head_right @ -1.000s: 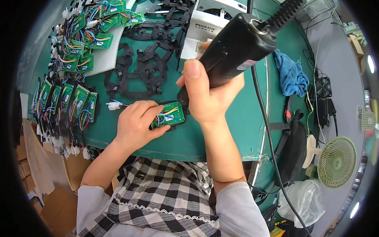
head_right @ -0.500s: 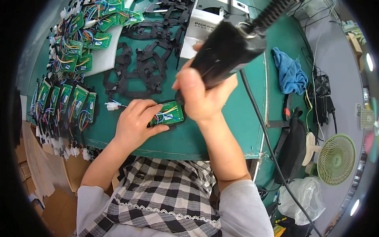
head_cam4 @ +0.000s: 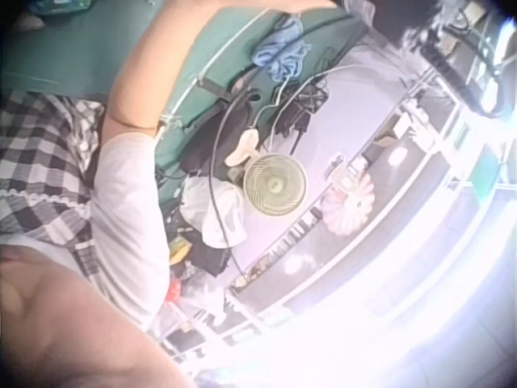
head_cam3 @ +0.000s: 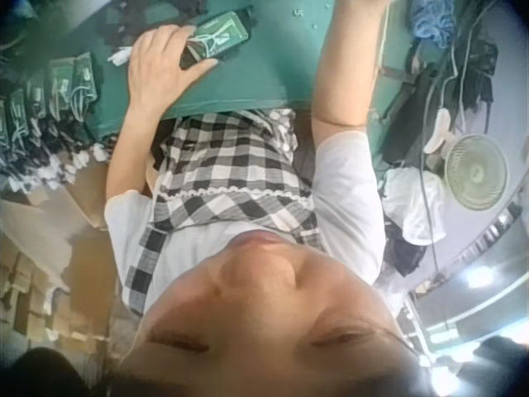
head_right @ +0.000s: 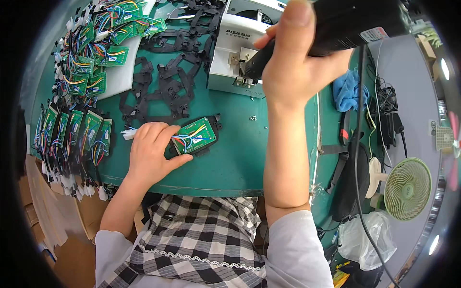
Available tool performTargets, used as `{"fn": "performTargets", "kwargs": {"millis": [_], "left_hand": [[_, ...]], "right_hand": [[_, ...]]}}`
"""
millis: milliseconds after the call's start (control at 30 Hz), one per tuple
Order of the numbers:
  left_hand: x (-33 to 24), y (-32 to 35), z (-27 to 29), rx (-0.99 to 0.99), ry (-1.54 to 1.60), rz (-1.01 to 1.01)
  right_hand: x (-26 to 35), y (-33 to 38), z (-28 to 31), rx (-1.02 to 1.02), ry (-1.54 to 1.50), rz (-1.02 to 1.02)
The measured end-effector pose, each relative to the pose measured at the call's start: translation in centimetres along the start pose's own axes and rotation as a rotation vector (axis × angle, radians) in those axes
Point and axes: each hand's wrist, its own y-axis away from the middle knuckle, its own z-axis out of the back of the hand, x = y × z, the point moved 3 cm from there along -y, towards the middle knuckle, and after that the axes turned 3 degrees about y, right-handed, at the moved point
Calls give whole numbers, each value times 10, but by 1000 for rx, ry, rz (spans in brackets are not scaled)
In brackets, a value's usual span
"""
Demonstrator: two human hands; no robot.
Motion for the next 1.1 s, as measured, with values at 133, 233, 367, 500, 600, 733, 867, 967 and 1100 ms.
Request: {"fn": "performTargets", "kwargs": {"millis": [133, 233, 367, 500, 600, 733, 867, 967, 1100], "left_hand": [[1, -1, -3, -34, 8, 16], [3, 0, -4, -43, 6, 24], [4, 0, -5, -37, 7, 33], [5, 1, -5, -34, 13, 32], [4, 1, -5, -35, 18, 34], [5, 2, -5, -30, 37, 40], [6, 1, -5, -26, 68, 43], [8, 2, -7, -35, 96, 30], [6, -1, -5, -29, 122, 38]], "right_hand": [[6, 10, 3, 61, -9, 45], [14, 31, 11, 171, -62, -249], [11, 65, 9, 190, -240, -339], [10, 76, 4, 182, -385, -367], [12, 82, -2, 254, -166, -310], [13, 90, -3, 315, -173, -241], [16, 93, -8, 402, -164, -241], [11, 91, -6, 384, -180, -238], [3, 63, 6, 254, -142, -273]]}}
